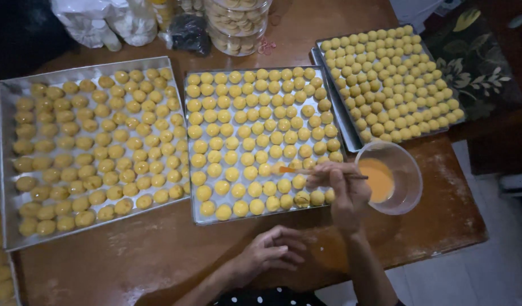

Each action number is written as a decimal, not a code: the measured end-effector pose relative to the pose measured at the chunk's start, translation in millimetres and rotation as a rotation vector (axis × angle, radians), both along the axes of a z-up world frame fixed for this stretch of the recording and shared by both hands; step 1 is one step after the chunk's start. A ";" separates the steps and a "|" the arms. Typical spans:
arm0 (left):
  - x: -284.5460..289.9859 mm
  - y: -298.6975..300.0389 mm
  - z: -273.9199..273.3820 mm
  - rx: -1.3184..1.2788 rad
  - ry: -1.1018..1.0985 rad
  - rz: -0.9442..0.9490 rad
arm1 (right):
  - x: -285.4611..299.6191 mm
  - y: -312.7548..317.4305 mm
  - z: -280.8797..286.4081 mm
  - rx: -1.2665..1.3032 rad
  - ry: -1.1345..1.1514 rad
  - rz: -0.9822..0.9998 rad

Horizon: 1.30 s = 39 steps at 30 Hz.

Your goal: Brushing egg wash onto small round cookies on baking trays using a pastry brush

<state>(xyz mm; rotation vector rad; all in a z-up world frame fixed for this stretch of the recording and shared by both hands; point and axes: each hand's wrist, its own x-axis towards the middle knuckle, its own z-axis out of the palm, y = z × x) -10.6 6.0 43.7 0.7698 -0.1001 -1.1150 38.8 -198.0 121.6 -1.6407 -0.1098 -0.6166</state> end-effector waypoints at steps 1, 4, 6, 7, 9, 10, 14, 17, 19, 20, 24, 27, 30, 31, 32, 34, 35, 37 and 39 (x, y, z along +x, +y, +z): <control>-2.0 1.1 -3.8 0.002 0.000 0.005 | 0.7 -0.6 2.6 0.002 0.000 0.005; -7.5 3.6 -8.2 -0.013 0.014 0.014 | -0.3 -0.5 10.8 -0.078 -0.024 -0.161; -8.2 7.5 -0.5 -0.026 0.007 0.026 | -3.0 5.1 16.8 -0.014 -0.017 -0.032; -8.9 8.3 -0.3 -0.026 0.007 0.026 | -2.8 4.4 16.4 -0.013 -0.018 -0.032; -10.6 9.7 -0.2 -0.051 0.048 0.063 | -3.3 2.8 15.4 -0.133 -0.047 0.058; -10.6 11.3 -1.2 -0.053 0.049 0.064 | -6.0 1.1 16.0 -0.135 -0.046 0.058; -8.0 15.2 3.3 -0.072 0.154 0.134 | -17.7 -10.7 7.9 -0.033 0.028 0.007; -7.3 15.2 -1.2 -0.147 0.218 0.196 | -24.7 -11.1 16.1 -0.085 0.081 0.033; -8.1 15.8 -6.3 -0.229 0.257 0.250 | -25.7 -9.8 20.4 -0.115 0.095 0.010; -7.7 16.3 -7.5 -0.246 0.257 0.250 | -25.2 -10.9 18.3 -0.134 0.065 -0.076; -5.9 16.0 -3.9 -0.263 0.251 0.261 | -29.3 -4.3 22.7 -0.054 -0.053 0.117; -3.3 13.6 -4.3 -0.196 0.260 0.245 | -29.6 10.7 40.9 -0.055 0.050 0.312; -2.3 14.6 -3.5 -0.205 0.258 0.244 | -35.3 2.5 31.3 0.036 0.176 0.218; -1.9 15.2 -1.9 -0.205 0.258 0.244 | -33.9 -3.0 28.2 0.036 0.177 0.219; -1.4 15.5 -0.4 -0.206 0.252 0.240 | -32.6 -8.7 25.1 -0.058 0.115 0.161; -0.7 15.1 1.3 -0.206 0.247 0.233 | -31.8 -15.3 23.0 -0.150 0.053 0.100; -0.4 14.5 1.4 -0.177 0.229 0.229 | -32.1 -15.9 24.0 -0.151 0.027 0.159; -1.2 13.8 -0.7 -0.147 0.213 0.223 | -35.0 -13.3 29.7 -0.152 0.003 0.217; -2.3 13.7 -5.2 -0.146 0.216 0.225 | -38.6 -6.7 38.9 -0.089 0.106 0.308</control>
